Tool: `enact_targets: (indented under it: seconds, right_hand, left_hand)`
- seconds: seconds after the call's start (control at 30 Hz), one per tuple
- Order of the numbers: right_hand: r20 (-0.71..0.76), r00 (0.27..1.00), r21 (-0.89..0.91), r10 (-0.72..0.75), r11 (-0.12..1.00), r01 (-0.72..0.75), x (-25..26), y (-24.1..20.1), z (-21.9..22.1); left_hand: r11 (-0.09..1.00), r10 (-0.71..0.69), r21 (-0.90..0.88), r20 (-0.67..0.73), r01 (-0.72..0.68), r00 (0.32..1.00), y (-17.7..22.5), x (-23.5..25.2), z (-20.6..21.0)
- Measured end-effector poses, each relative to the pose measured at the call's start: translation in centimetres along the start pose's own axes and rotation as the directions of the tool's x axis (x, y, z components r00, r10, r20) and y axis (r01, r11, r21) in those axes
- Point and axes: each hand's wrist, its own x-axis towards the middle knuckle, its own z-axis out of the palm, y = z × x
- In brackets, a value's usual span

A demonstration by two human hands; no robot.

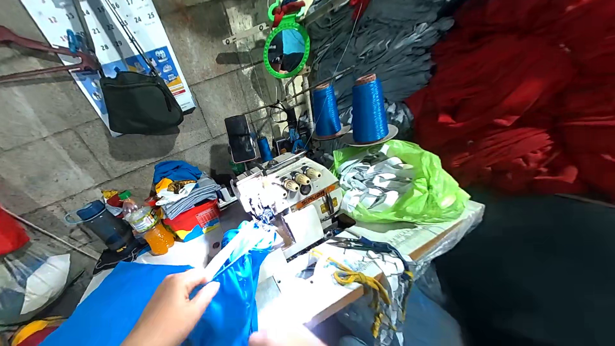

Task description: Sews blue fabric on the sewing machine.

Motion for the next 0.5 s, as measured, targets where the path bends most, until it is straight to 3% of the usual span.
enact_targets:
  seconds: [0.07,0.13,0.23,0.33,0.43,0.5]
  right_hand:
    - [-0.302,0.948,0.138,0.101,0.989,-0.061,-1.0,1.6,-1.6]
    - [-0.514,0.828,0.26,0.226,0.96,-0.101,-0.6,3.3,-3.4]
    - [-0.516,0.794,0.392,0.321,0.913,-0.114,0.5,4.6,-4.8]
    - [-0.507,0.795,0.437,0.332,0.894,-0.094,1.9,4.8,-4.2]
    - [-0.574,0.743,0.449,0.344,0.891,-0.065,2.9,4.8,-3.3]
    - [-0.621,0.715,0.451,0.321,0.892,-0.009,3.0,5.1,-2.8]
  left_hand:
    - [0.994,-0.06,0.091,0.066,0.054,0.996,0.8,1.3,1.0]
    - [0.974,-0.122,0.204,0.117,0.096,0.986,2.2,2.9,1.7]
    - [0.923,-0.226,0.358,0.203,0.142,0.953,4.4,5.4,2.1]
    - [0.896,-0.192,0.433,0.178,0.098,0.965,5.5,6.8,3.6]
    - [0.899,-0.199,0.43,0.247,0.076,0.948,6.5,7.8,4.1]
    - [0.949,-0.177,0.303,0.274,0.089,0.945,6.2,8.0,3.8]
